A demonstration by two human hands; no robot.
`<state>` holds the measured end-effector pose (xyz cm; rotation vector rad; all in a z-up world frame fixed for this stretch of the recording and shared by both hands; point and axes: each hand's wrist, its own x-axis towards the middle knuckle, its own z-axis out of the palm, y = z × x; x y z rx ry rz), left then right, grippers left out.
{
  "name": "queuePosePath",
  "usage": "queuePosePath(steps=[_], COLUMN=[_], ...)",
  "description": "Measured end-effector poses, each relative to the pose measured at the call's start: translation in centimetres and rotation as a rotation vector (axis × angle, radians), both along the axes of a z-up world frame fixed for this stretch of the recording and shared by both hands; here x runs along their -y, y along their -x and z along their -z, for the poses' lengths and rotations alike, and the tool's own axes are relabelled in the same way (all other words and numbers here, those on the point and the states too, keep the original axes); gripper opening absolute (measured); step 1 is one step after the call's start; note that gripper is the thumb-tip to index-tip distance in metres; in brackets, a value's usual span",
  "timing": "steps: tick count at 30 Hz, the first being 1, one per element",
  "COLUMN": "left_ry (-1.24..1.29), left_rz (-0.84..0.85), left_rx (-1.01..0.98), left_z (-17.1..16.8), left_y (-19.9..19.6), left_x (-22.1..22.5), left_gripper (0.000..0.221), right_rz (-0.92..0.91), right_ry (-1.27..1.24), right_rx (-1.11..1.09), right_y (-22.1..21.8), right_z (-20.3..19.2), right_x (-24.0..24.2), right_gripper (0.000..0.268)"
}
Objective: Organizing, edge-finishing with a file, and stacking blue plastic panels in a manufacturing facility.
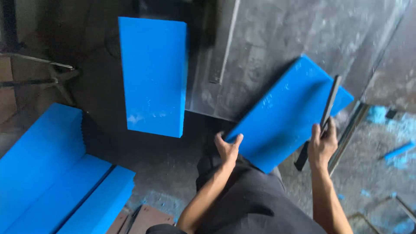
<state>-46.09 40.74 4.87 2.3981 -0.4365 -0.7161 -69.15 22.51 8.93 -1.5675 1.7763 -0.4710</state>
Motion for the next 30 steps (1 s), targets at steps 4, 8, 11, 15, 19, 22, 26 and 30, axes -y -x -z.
queuePosePath(steps=[4, 8, 11, 15, 19, 22, 26, 30], left_ry=[0.172, 0.276, 0.047, 0.138, -0.037, 0.284, 0.093, 0.253], left_rz=[-0.290, -0.099, 0.193, 0.517, 0.807, 0.756, 0.691, 0.650], left_rx=[-0.851, -1.054, -1.028, -0.884, -0.739, -0.897, -1.038, -1.066], left_z=[1.8, 2.0, 0.9, 2.9, 4.5, -1.6, -6.7, -11.1], left_y=[-2.0, -5.5, -7.7, -6.9, -6.5, -8.6, -10.7, -11.4], left_x=[-2.0, -1.9, 0.4, 0.2, -1.3, -3.0, -5.0, -8.8], left_gripper=[0.066, 0.065, 0.071, 0.077, 0.085, 0.082, 0.083, 0.079], right_rz=[-0.092, -0.163, -0.190, -0.171, -0.267, -0.489, -0.427, 0.090], right_ry=[-0.153, -0.223, -0.201, -0.107, 0.122, 0.175, 0.390, 0.000], right_rx=[0.263, 0.480, 0.509, 0.458, 0.032, 0.226, 0.126, -0.101], right_y=[-9.1, -22.6, -32.8, -41.9, -44.6, -40.2, -21.6, -1.7], right_z=[-7.0, -11.7, -11.6, -2.0, 1.4, -8.4, -11.1, -1.8], right_x=[-0.7, 0.8, 4.0, 9.0, 9.8, 6.1, -1.7, -14.1], right_gripper=[0.064, 0.064, 0.060, 0.052, 0.040, 0.034, 0.034, 0.051])
